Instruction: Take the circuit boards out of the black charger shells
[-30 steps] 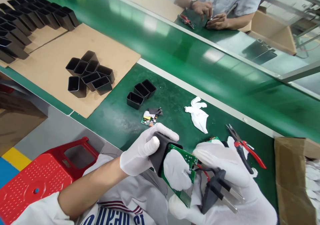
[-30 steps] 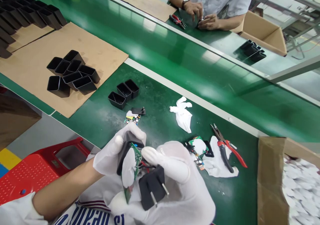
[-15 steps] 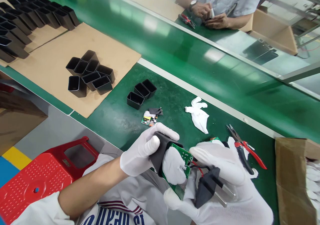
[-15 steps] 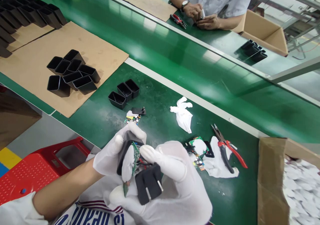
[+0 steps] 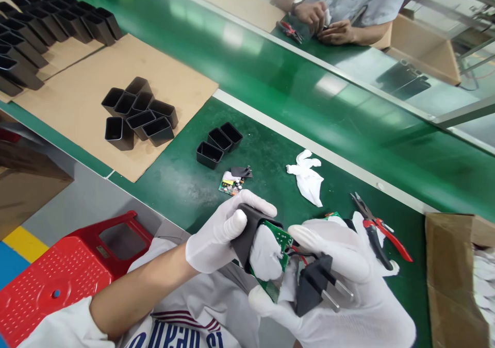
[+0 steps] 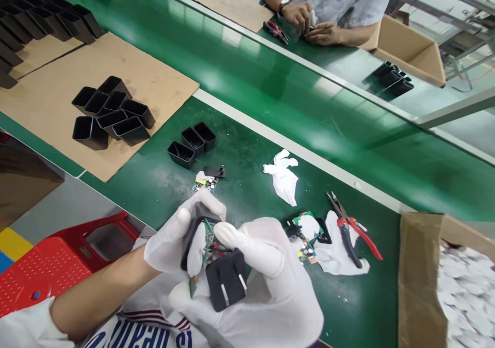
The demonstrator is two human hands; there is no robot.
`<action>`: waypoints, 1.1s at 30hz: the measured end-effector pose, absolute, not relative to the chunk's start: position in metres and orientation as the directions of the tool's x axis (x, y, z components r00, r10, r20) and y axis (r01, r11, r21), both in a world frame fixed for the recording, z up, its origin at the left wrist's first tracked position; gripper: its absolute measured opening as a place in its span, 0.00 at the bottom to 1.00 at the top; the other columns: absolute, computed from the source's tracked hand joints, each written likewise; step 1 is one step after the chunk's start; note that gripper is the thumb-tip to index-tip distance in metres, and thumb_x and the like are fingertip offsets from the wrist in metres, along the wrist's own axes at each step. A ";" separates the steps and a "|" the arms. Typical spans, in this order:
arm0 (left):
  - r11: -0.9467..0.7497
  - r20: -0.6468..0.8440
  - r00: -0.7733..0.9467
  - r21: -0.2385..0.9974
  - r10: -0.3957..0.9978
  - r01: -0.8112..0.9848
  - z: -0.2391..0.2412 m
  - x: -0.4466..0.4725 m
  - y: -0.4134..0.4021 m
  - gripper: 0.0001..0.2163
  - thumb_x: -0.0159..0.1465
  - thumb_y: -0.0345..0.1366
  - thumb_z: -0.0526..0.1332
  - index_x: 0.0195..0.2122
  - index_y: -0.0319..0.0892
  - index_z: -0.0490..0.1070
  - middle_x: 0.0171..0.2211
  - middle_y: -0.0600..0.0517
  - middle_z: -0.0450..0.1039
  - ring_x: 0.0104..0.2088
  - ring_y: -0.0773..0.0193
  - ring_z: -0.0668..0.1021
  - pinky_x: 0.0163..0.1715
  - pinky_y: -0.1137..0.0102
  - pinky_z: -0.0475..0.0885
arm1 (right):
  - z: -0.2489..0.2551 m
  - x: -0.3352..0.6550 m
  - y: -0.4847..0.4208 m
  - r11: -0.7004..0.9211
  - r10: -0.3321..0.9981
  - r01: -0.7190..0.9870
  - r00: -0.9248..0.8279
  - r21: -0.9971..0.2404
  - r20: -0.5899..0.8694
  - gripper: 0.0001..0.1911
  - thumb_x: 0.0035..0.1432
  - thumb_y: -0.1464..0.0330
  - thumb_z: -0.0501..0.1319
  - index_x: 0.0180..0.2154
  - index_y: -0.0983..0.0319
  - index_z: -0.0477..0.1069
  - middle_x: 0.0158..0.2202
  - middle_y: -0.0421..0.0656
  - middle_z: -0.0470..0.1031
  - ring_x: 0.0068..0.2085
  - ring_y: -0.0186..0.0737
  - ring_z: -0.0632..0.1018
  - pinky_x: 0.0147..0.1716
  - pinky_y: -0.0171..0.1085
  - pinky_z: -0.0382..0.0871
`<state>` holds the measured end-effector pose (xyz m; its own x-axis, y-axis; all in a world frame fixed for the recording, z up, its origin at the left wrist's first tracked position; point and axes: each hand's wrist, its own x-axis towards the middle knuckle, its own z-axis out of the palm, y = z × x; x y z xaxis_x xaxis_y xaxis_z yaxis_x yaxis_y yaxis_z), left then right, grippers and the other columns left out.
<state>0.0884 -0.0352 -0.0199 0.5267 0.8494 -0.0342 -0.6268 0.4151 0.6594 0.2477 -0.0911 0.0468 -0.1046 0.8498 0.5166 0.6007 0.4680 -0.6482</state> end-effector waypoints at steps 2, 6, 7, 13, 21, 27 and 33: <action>0.397 -0.030 0.516 0.678 0.856 -0.619 -0.020 0.088 -0.035 0.28 0.65 0.66 0.69 0.41 0.42 0.79 0.34 0.53 0.72 0.33 0.67 0.72 0.38 0.72 0.67 | 0.047 0.247 -0.091 0.464 0.848 0.611 -0.095 -0.642 0.522 0.37 0.51 0.69 0.80 0.63 0.57 0.76 0.40 0.45 0.79 0.37 0.52 0.82 0.27 0.45 0.77; 0.379 -0.031 0.507 0.704 0.861 -0.601 -0.020 0.088 -0.035 0.29 0.65 0.67 0.68 0.40 0.42 0.78 0.34 0.53 0.72 0.33 0.66 0.71 0.37 0.71 0.67 | 0.047 0.247 -0.090 0.468 0.842 0.621 -0.096 -0.629 0.531 0.35 0.53 0.65 0.80 0.61 0.57 0.76 0.40 0.45 0.78 0.38 0.51 0.82 0.28 0.45 0.76; 0.375 -0.035 0.504 0.713 0.863 -0.593 -0.020 0.087 -0.035 0.29 0.65 0.68 0.67 0.41 0.42 0.79 0.34 0.53 0.72 0.33 0.66 0.71 0.37 0.71 0.67 | 0.047 0.248 -0.090 0.467 0.842 0.626 -0.100 -0.624 0.529 0.35 0.53 0.64 0.80 0.61 0.57 0.76 0.41 0.45 0.78 0.38 0.51 0.82 0.28 0.45 0.77; 0.376 -0.048 0.493 0.714 0.868 -0.591 -0.022 0.087 -0.037 0.29 0.65 0.67 0.67 0.42 0.42 0.79 0.35 0.53 0.74 0.34 0.65 0.74 0.38 0.70 0.69 | 0.045 0.252 -0.090 0.461 0.851 0.647 -0.126 -0.608 0.511 0.40 0.50 0.55 0.82 0.62 0.54 0.75 0.41 0.45 0.78 0.37 0.52 0.81 0.29 0.47 0.77; 0.462 -0.036 0.584 0.650 0.811 -0.603 -0.019 0.090 -0.037 0.30 0.66 0.69 0.65 0.44 0.43 0.74 0.24 0.55 0.74 0.23 0.63 0.76 0.28 0.68 0.68 | 0.044 0.235 -0.089 0.365 0.886 0.664 -0.032 -0.653 0.462 0.33 0.54 0.60 0.80 0.59 0.52 0.75 0.42 0.43 0.74 0.38 0.45 0.80 0.27 0.41 0.76; 0.500 -0.075 0.587 0.617 0.806 -0.608 -0.021 0.092 -0.039 0.30 0.66 0.68 0.66 0.42 0.42 0.75 0.28 0.54 0.74 0.24 0.67 0.72 0.29 0.70 0.68 | 0.045 0.237 -0.081 0.401 0.848 0.778 -0.115 -0.484 0.518 0.27 0.56 0.55 0.77 0.55 0.52 0.76 0.37 0.40 0.68 0.36 0.42 0.75 0.26 0.40 0.75; 0.558 -0.107 0.592 0.498 0.799 -0.663 -0.022 0.097 -0.046 0.26 0.68 0.64 0.67 0.45 0.42 0.78 0.34 0.51 0.77 0.34 0.62 0.78 0.42 0.66 0.74 | 0.045 0.237 -0.080 0.419 0.828 0.774 -0.112 -0.475 0.549 0.39 0.53 0.51 0.80 0.62 0.56 0.76 0.39 0.41 0.70 0.38 0.43 0.76 0.30 0.41 0.78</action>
<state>0.0971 -0.0463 -0.0221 0.5918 0.7989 -0.1074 -0.6632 0.5583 0.4984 0.2372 -0.0797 0.0454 -0.1117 0.8280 0.5494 0.7738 0.4194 -0.4747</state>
